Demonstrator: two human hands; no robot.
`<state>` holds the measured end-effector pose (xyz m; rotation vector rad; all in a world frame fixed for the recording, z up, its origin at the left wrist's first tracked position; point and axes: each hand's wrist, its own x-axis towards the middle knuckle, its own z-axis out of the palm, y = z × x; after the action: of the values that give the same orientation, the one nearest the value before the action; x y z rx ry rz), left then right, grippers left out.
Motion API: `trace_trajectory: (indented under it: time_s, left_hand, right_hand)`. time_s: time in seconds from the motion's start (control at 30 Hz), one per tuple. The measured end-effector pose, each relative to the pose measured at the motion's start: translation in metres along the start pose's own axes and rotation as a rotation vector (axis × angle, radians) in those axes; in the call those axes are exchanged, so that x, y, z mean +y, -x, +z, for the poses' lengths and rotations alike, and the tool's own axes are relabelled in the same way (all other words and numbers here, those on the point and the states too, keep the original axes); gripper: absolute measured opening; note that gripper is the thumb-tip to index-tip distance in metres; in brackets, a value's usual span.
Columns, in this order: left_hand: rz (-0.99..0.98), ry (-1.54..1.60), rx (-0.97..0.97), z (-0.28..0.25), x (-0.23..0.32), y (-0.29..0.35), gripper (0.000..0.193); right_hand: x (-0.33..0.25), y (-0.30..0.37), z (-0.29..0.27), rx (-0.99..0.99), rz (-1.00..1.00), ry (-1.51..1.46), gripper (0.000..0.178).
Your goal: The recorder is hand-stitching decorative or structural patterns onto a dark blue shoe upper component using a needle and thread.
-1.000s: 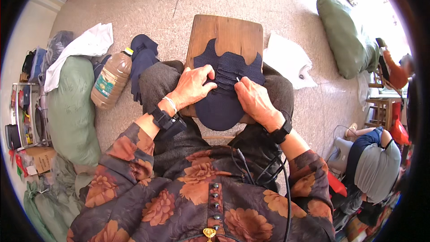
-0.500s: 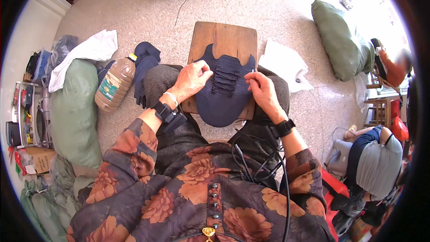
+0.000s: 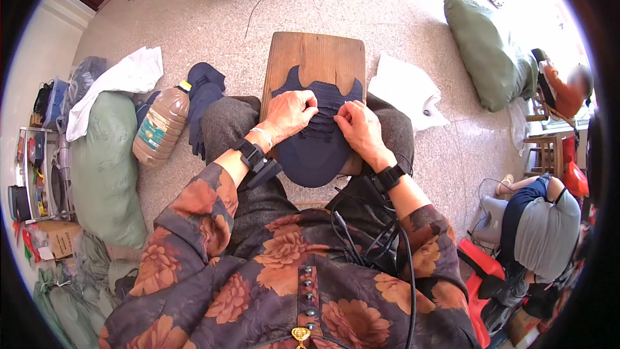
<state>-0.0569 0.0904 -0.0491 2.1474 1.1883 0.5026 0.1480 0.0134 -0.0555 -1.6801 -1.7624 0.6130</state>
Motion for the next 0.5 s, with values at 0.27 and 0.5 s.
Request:
trace_trajectory:
  time_s: [0.27, 0.5]
  left_hand:
    - [0.019, 0.129, 0.116, -0.009, -0.006, 0.02, 0.014]
    - [-0.075, 0.157, 0.11, -0.01, -0.009, 0.018, 0.014]
  right_hand:
    - [-0.004, 0.002, -0.007, -0.076, 0.015, -0.059, 0.011]
    - [0.0, -0.002, -0.004, 0.037, -0.099, -0.026, 0.005]
